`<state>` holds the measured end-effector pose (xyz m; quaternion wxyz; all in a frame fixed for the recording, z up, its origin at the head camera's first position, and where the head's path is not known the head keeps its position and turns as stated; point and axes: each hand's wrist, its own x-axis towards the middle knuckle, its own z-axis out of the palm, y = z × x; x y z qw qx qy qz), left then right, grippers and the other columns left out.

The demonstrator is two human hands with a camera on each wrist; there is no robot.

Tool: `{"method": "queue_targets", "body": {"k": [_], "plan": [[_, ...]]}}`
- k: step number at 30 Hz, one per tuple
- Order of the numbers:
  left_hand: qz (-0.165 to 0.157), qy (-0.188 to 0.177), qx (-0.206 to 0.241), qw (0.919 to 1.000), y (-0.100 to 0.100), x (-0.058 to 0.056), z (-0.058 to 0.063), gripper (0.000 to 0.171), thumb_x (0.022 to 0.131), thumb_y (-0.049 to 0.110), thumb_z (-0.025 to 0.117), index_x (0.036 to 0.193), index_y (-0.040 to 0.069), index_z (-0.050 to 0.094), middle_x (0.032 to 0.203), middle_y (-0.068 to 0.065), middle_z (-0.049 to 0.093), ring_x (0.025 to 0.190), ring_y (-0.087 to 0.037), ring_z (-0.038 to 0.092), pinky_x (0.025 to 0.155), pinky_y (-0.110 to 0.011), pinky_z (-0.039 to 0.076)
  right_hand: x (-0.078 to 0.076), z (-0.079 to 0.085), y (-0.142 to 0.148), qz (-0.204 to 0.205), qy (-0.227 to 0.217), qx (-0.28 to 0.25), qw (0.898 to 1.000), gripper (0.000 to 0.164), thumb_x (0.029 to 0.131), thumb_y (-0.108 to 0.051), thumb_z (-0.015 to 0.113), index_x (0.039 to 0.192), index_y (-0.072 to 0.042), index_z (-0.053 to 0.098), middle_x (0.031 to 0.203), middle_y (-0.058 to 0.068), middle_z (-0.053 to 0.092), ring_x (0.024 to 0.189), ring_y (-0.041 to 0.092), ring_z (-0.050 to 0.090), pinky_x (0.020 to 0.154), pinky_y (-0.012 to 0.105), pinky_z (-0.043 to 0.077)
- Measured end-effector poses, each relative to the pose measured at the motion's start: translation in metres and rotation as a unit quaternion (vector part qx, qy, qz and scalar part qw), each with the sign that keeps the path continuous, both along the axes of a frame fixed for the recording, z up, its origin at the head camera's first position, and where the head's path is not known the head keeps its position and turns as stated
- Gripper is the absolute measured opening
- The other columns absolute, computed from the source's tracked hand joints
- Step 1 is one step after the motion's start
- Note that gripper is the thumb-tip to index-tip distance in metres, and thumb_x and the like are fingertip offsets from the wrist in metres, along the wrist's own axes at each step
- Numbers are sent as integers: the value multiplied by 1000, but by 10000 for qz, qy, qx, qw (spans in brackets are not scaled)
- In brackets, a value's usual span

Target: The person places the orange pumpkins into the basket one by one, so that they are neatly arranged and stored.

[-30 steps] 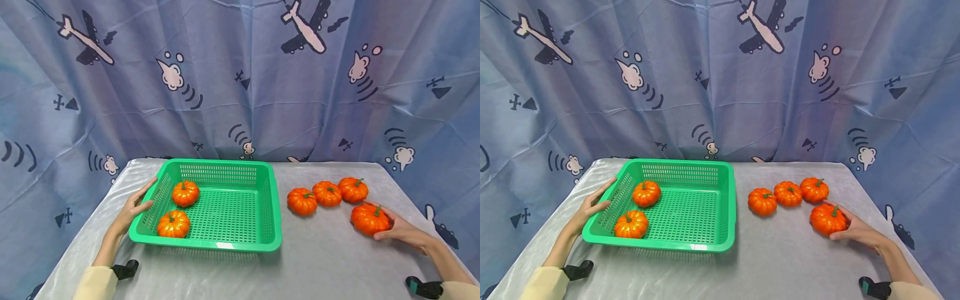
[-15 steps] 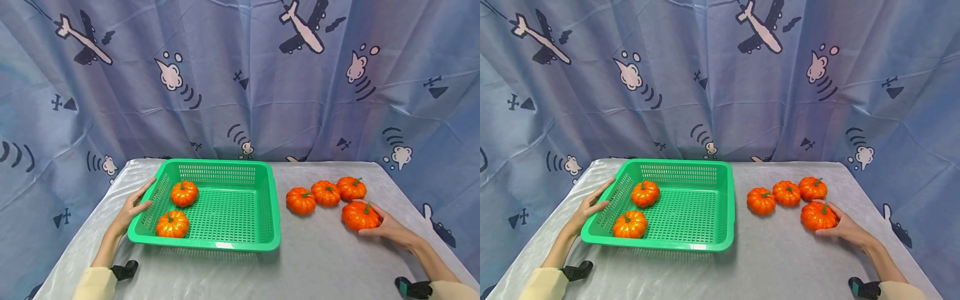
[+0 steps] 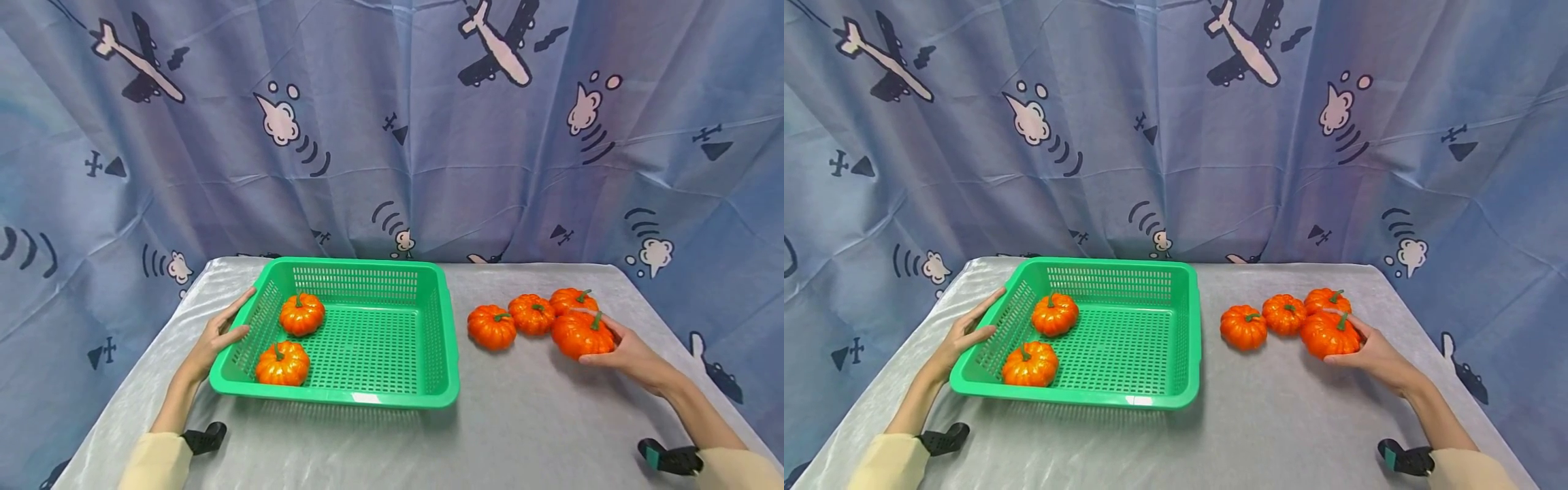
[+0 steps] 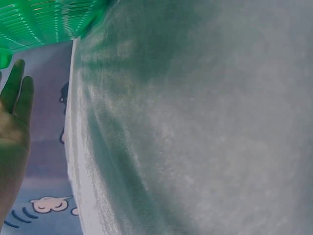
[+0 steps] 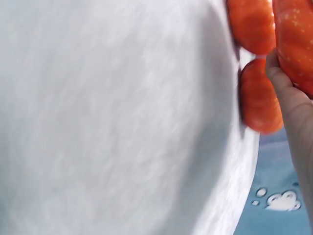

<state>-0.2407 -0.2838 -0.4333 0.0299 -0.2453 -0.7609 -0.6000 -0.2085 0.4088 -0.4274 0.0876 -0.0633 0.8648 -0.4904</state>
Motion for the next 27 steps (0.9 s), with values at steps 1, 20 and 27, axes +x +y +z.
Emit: {"method": "queue_targets", "body": {"k": [1,20,27], "plan": [[-4,-10,5,10000,0,0,0,59,95,-2,44,151,0,23,158,-16,18,125,-1,40,86,-14,42,-1,3,-2,-18,55,-18,10000,87,88,-12,67,149,11,8,137,18,34,99,-12,43,81,14,47],[5,127,79,9999,0,-2,-3,59,94,-4,44,149,-4,24,157,-18,19,127,0,39,85,-15,42,-19,47,-75,139,216,-230,9994,82,84,-15,74,150,-5,27,142,16,35,111,11,45,82,20,49],[-28,18,126,9999,0,-1,-3,59,95,-3,45,150,-4,23,156,-21,16,125,-1,42,87,-14,43,-34,69,-107,276,-79,-131,9995,93,84,-19,73,153,-2,13,146,27,29,121,41,40,92,40,48]]}}
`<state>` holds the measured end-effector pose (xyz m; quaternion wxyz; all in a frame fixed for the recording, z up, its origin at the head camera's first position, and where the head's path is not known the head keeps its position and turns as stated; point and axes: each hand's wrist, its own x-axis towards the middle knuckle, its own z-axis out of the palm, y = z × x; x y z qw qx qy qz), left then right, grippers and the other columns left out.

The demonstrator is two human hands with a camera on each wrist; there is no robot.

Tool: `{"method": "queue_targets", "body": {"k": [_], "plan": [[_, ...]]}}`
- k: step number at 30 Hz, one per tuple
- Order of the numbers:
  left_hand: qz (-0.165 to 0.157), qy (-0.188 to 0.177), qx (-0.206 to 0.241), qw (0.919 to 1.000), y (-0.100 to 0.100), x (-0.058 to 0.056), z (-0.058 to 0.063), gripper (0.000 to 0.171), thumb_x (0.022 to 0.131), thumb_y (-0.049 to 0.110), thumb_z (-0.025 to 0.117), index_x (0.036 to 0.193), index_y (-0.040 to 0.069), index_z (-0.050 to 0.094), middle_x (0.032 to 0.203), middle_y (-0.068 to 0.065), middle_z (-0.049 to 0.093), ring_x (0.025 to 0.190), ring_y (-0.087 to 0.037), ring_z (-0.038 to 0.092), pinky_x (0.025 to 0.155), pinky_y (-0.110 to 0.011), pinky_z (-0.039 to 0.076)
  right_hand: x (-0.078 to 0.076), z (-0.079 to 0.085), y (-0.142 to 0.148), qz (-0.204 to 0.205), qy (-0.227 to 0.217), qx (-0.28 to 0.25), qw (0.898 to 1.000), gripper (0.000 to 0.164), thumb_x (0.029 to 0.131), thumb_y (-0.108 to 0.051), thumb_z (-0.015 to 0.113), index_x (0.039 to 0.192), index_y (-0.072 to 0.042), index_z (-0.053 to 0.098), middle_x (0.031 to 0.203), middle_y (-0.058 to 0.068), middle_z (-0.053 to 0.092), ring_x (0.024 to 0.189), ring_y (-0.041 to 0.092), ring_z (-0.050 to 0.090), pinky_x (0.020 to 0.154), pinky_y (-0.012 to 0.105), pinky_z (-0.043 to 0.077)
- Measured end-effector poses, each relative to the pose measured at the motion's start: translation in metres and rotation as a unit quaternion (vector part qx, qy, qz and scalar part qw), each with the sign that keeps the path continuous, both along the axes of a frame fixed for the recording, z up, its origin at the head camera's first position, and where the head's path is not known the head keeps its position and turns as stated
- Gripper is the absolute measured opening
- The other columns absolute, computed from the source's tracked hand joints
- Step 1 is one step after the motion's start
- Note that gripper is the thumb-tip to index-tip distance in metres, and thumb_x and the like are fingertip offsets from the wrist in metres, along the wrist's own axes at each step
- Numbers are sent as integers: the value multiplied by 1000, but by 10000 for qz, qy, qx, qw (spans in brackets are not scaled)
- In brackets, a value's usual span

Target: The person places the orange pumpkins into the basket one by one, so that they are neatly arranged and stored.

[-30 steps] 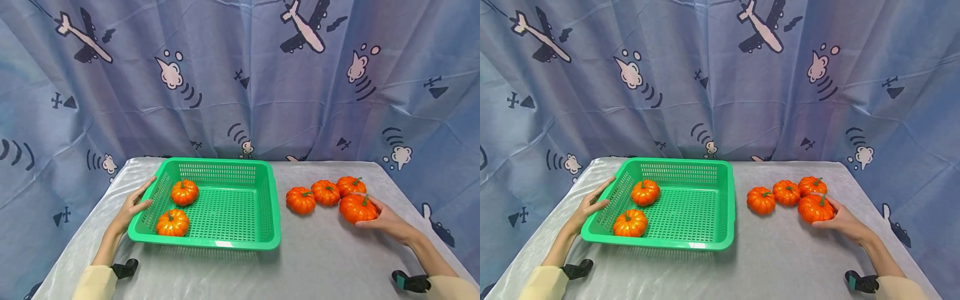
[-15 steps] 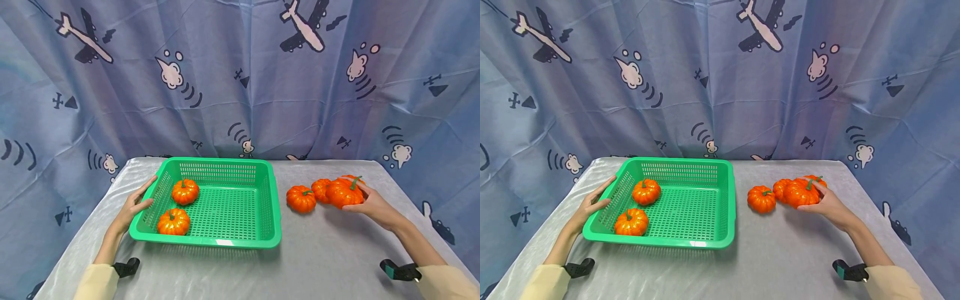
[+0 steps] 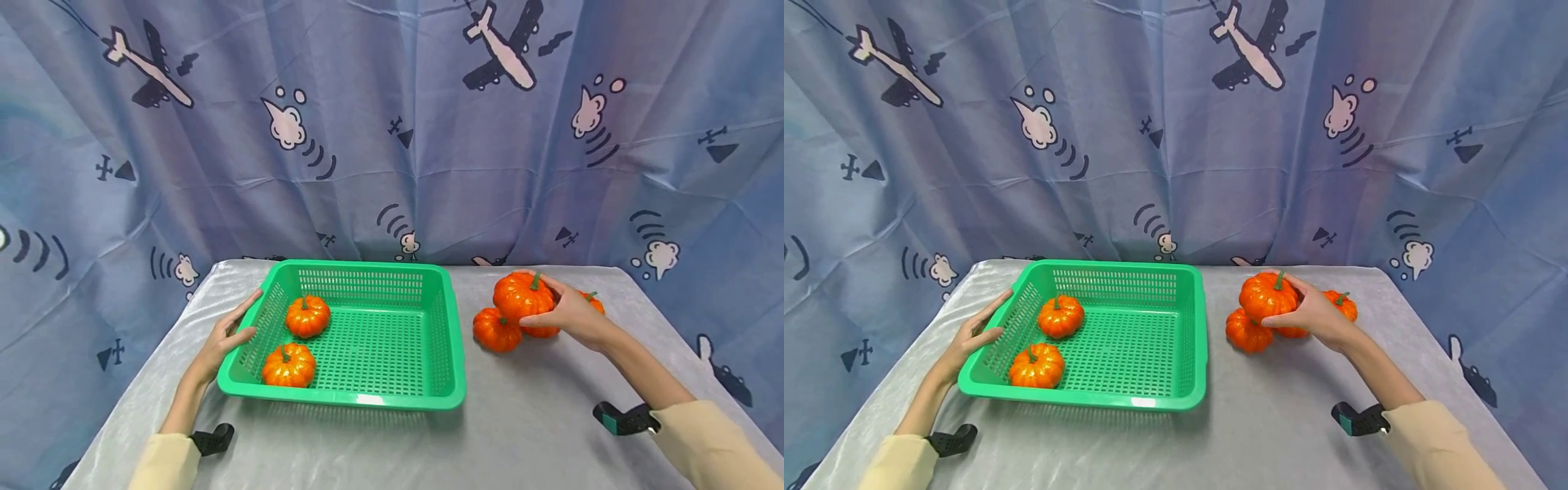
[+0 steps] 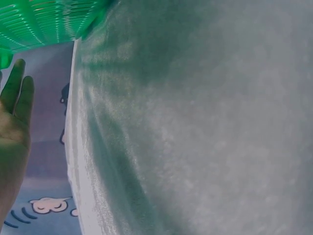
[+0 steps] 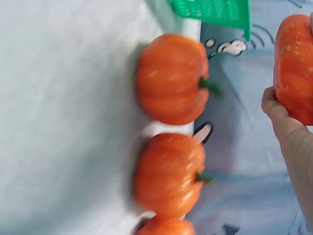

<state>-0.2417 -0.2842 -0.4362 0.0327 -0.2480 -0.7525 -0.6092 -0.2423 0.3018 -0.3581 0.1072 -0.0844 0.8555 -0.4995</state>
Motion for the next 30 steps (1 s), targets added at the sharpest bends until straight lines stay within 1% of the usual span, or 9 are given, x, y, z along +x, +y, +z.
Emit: {"method": "queue_targets", "body": {"k": [2,4,6,9,14,19,22,25,30], "plan": [[-7,-72,46,10000,-1,1,0,59,95,-2,45,150,-3,22,157,-20,15,125,-1,42,91,-14,43,-5,8,-11,80,12,-37,10000,91,84,-19,74,153,-6,17,145,25,32,121,40,41,94,45,46],[32,-58,50,10000,-1,1,0,59,95,-2,45,150,-3,23,157,-21,15,126,0,41,92,-14,41,-11,14,-22,151,53,-112,9998,87,82,-20,76,152,-13,25,142,20,37,119,38,44,94,45,47],[47,-28,49,10000,-2,1,0,59,95,-2,45,150,-4,23,156,-22,15,128,0,39,94,-14,40,-18,19,-33,271,153,-259,9992,80,80,-20,78,147,-22,34,138,13,44,114,34,48,89,38,49],[76,53,3,10000,-1,0,0,59,94,-2,46,149,-4,24,156,-23,16,130,0,36,96,-13,37,-26,23,-48,433,207,-446,9979,76,79,-20,80,144,-26,39,133,10,48,110,31,51,86,35,51],[113,28,-83,9999,-1,-2,0,59,94,-1,46,150,-1,25,156,-22,17,130,1,37,94,-13,38,-38,25,-70,715,331,-739,9942,76,78,-13,80,143,-22,41,132,10,49,109,30,51,86,34,52],[200,14,-111,9997,-1,-1,2,59,95,0,46,150,-1,26,155,-22,19,126,-1,40,83,-17,43,-51,22,-91,923,337,-942,9907,77,77,-9,81,142,-19,42,133,11,48,111,31,49,86,35,52],[237,39,-133,9996,-1,-2,3,59,95,1,47,150,-1,26,155,-22,19,125,-2,40,79,-19,43,-57,21,-101,1056,360,-990,9888,78,76,-8,81,143,-17,41,134,12,48,112,31,49,87,35,51],[213,37,-122,9997,-1,-2,3,59,95,0,47,150,-1,26,155,-22,19,127,0,39,85,-17,42,-61,22,-111,1157,351,-1005,9876,77,76,-8,80,142,-15,41,133,12,49,113,30,48,87,35,51],[215,-18,-41,9998,-2,-4,2,59,94,-1,47,150,-1,27,155,-21,20,131,1,35,97,-13,35,-70,30,-128,1389,380,-1063,9838,75,77,-6,79,141,-13,42,130,12,50,113,30,47,87,35,51]]}}
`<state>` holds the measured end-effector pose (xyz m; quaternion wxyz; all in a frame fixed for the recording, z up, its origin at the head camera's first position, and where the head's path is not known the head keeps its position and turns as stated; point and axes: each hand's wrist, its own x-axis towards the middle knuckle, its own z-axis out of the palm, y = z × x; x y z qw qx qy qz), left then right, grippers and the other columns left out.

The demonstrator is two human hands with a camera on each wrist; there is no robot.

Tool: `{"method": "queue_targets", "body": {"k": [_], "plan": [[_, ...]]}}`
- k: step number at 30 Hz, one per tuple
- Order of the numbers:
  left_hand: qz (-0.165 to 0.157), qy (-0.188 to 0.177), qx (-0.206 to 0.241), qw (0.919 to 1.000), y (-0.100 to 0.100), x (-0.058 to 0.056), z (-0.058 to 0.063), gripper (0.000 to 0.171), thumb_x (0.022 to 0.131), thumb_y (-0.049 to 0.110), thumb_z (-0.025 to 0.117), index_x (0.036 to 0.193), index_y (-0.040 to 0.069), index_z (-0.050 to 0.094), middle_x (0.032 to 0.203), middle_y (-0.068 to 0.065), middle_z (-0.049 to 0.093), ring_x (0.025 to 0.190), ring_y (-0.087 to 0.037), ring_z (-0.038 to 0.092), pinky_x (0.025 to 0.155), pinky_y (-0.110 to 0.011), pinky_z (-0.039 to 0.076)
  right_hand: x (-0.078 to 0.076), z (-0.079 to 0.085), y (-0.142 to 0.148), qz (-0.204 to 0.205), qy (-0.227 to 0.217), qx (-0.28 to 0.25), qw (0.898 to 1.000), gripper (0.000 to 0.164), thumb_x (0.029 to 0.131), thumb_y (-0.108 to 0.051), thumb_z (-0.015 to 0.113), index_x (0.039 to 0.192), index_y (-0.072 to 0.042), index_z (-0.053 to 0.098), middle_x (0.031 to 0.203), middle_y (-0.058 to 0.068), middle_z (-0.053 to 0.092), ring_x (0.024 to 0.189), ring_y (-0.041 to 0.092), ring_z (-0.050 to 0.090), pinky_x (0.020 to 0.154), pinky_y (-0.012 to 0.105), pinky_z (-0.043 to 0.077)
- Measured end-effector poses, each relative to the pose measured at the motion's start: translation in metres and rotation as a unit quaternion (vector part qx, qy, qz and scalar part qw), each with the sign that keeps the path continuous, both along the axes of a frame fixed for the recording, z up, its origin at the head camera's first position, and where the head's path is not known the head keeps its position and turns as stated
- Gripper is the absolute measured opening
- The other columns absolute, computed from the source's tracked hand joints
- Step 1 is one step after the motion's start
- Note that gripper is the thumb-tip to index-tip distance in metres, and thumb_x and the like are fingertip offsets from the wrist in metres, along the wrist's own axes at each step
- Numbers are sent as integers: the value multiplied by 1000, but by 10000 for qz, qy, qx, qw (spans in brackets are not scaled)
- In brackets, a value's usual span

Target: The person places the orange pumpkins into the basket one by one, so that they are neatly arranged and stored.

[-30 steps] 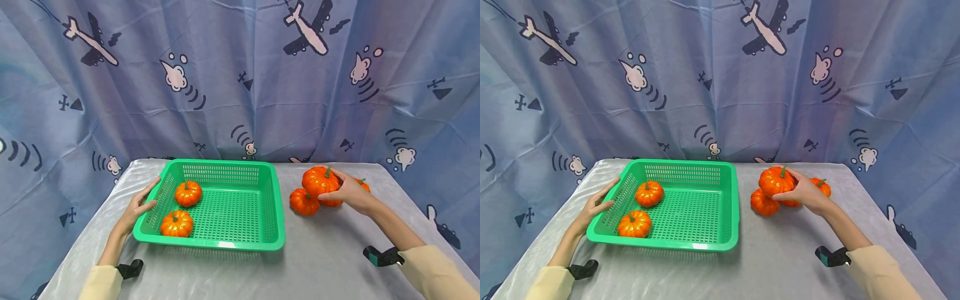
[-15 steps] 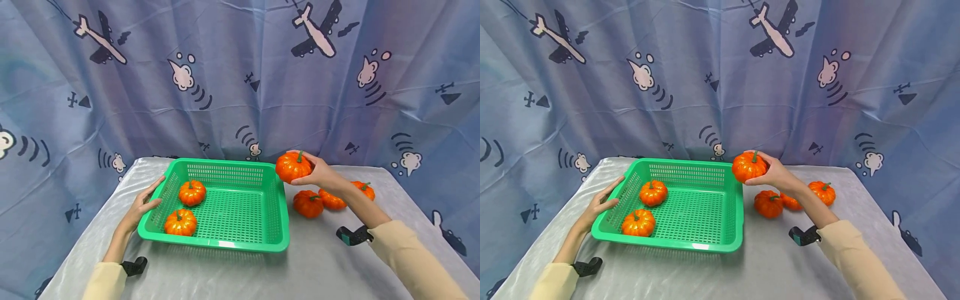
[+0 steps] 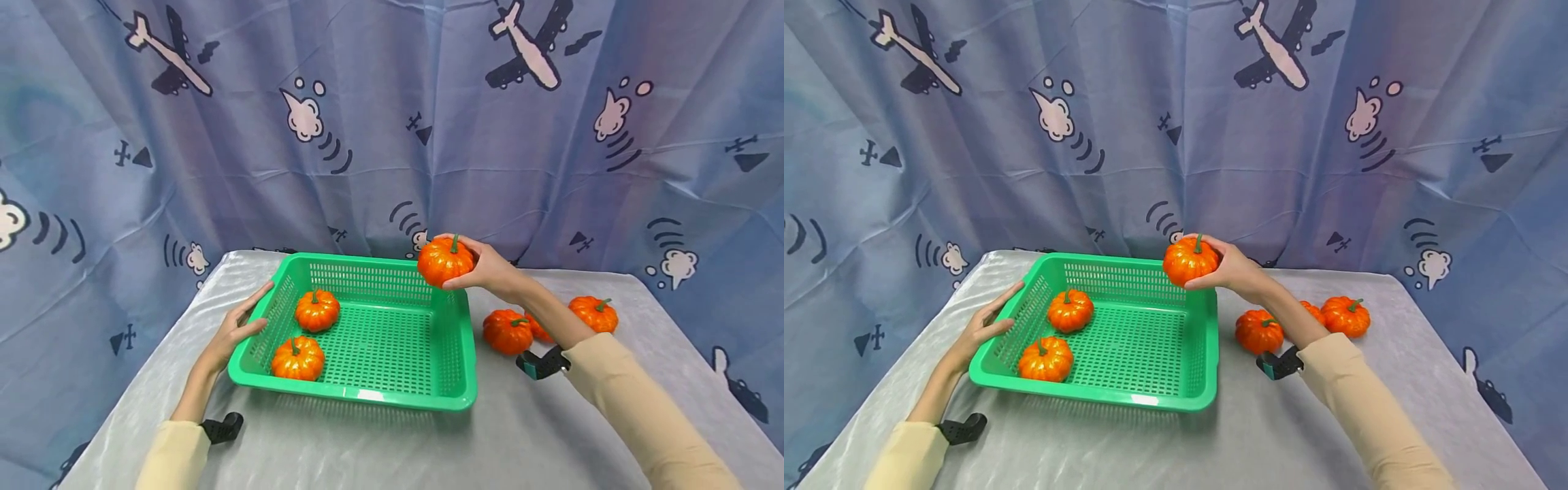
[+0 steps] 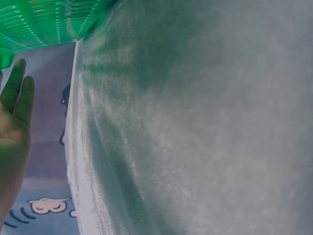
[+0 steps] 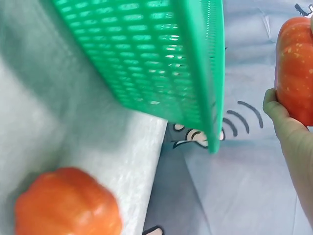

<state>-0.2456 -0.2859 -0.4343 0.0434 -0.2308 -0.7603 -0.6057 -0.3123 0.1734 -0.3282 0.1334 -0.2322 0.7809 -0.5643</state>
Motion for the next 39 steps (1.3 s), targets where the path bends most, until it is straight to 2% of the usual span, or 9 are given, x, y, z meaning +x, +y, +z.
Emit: {"method": "queue_targets", "body": {"k": [9,17,24,31,34,39], "plan": [[-104,-77,109,9999,-2,-2,2,59,95,0,46,150,-1,25,156,-21,17,131,0,34,98,-13,35,-20,16,-38,160,40,-247,9996,73,76,-4,78,140,-14,44,131,12,50,113,29,49,88,35,50],[-126,-125,149,9997,-3,-4,-1,60,95,0,46,150,-1,25,157,-20,17,130,-2,37,94,-14,39,-34,14,-69,333,-155,-518,9980,72,77,-3,77,140,-13,44,131,13,50,113,29,49,89,37,50],[-48,-261,142,9995,-5,-1,-2,61,95,1,47,151,2,25,157,-18,17,128,-3,39,93,-16,41,-43,7,-95,520,-192,-531,9970,74,78,-5,77,142,-14,42,133,13,49,116,30,48,91,39,49],[30,-322,81,9994,-6,-1,1,61,95,3,47,152,6,26,158,-15,19,128,-6,39,87,-18,43,-49,-5,-114,350,-333,-213,9986,74,75,-9,80,140,-18,45,129,11,51,115,28,49,92,40,48],[-1,-340,119,9994,-5,-3,0,61,95,3,48,152,5,26,158,-15,18,128,-8,39,88,-17,43,-50,-14,-119,338,-365,-136,9987,74,75,-8,81,140,-18,46,129,11,52,115,29,50,92,41,48],[-31,-285,81,9996,-4,-3,0,61,95,3,48,151,4,25,158,-14,19,139,-25,29,95,-16,39,-51,-32,-125,514,-409,55,9978,73,76,-7,79,140,-17,46,129,10,52,113,28,52,89,39,50]]}}
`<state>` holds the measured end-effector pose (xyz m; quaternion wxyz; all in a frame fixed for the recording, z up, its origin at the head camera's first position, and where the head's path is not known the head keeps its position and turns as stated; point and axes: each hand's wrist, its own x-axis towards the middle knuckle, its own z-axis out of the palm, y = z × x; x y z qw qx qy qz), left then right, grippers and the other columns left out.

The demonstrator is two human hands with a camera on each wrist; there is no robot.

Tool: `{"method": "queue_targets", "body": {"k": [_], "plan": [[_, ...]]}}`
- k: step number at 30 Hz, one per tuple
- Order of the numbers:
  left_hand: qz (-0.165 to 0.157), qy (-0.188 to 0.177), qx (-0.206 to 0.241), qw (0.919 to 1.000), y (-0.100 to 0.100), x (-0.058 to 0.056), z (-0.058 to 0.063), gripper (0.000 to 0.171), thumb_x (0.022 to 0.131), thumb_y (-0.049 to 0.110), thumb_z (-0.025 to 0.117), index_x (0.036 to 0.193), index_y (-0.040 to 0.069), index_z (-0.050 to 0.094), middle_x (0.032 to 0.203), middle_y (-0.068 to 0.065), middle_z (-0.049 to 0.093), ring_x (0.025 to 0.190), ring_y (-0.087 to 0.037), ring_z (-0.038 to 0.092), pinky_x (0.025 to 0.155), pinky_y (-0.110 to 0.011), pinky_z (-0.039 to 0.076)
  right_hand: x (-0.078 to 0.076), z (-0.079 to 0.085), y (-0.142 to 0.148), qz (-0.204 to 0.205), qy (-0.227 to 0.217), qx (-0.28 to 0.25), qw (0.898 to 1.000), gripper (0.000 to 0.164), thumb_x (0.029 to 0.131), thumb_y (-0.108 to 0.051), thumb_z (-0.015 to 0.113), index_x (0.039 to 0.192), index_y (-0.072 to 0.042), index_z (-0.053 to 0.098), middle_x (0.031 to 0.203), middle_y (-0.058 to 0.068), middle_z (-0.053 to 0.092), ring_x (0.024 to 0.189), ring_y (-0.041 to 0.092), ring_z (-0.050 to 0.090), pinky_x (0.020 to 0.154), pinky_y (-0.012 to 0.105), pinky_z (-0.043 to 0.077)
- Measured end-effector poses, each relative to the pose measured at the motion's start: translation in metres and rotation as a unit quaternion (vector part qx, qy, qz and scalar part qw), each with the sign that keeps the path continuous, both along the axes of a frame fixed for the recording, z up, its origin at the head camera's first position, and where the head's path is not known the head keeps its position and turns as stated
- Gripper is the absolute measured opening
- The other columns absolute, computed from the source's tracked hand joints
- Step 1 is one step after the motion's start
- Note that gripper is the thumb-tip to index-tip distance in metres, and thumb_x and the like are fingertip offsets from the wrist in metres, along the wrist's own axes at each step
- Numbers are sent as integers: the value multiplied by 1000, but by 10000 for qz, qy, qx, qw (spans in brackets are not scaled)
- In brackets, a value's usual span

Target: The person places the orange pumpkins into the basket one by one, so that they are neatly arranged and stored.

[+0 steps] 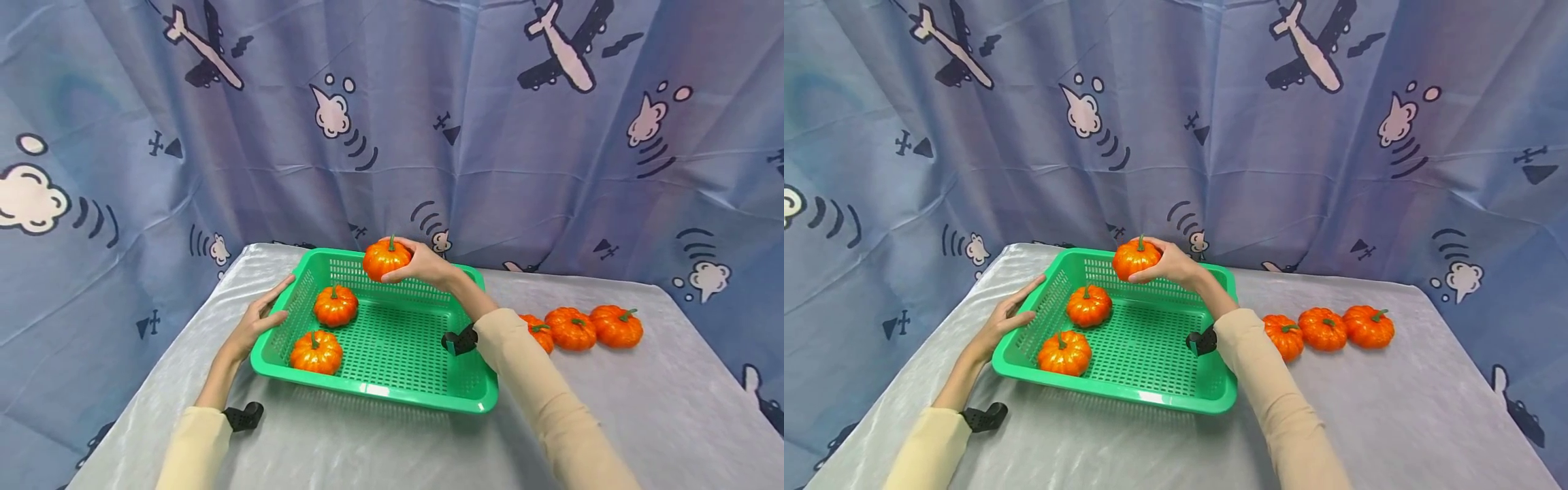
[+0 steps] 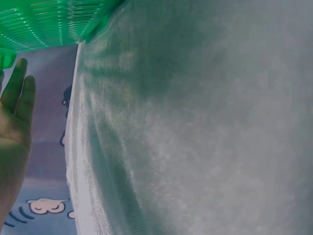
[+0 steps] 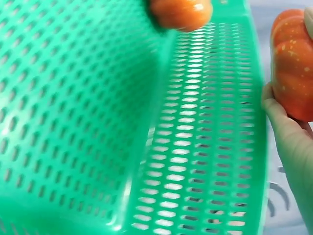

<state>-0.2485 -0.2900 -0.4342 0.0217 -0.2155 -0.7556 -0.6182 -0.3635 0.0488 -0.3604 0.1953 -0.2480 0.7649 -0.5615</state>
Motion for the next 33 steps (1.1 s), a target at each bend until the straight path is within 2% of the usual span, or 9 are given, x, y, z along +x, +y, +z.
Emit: {"method": "queue_targets", "body": {"k": [3,7,14,18,27,33], "plan": [[-13,2,20,10000,1,0,0,61,94,3,48,151,4,25,158,-15,19,139,-33,25,97,-16,37,2,-7,-1,132,-77,146,9998,74,76,-6,79,141,-15,45,130,10,52,112,29,53,88,39,50],[18,-9,65,10000,1,0,-1,61,94,3,49,151,5,26,158,-14,19,138,-31,27,97,-15,38,8,-15,-4,341,-197,338,9987,79,74,-6,80,143,-12,42,131,12,52,111,30,53,88,39,51],[-34,38,125,9999,0,-2,-3,62,93,1,49,151,3,26,157,-16,19,133,-10,36,98,-15,38,13,-34,-4,605,-383,678,9951,80,74,-5,80,144,-9,41,131,13,53,110,28,54,87,38,52],[-90,65,233,9997,0,-2,-4,62,92,-1,49,150,1,26,157,-18,19,128,-5,41,98,-16,38,13,-41,-6,711,-514,747,9933,81,74,-3,80,144,-8,41,131,13,53,111,28,55,88,38,51],[-82,78,268,9996,0,-3,-4,63,93,0,50,151,2,26,157,-18,19,128,-5,41,98,-16,39,12,-52,-9,771,-628,1172,9881,86,73,-5,82,146,-5,36,130,15,53,110,27,55,89,36,51],[-80,17,200,9998,0,-2,-3,63,93,1,49,151,3,25,158,-16,18,130,-8,39,98,-17,39,15,-55,-12,627,-809,1497,9834,92,73,-7,83,148,-5,30,133,15,49,113,27,54,92,37,49]]}}
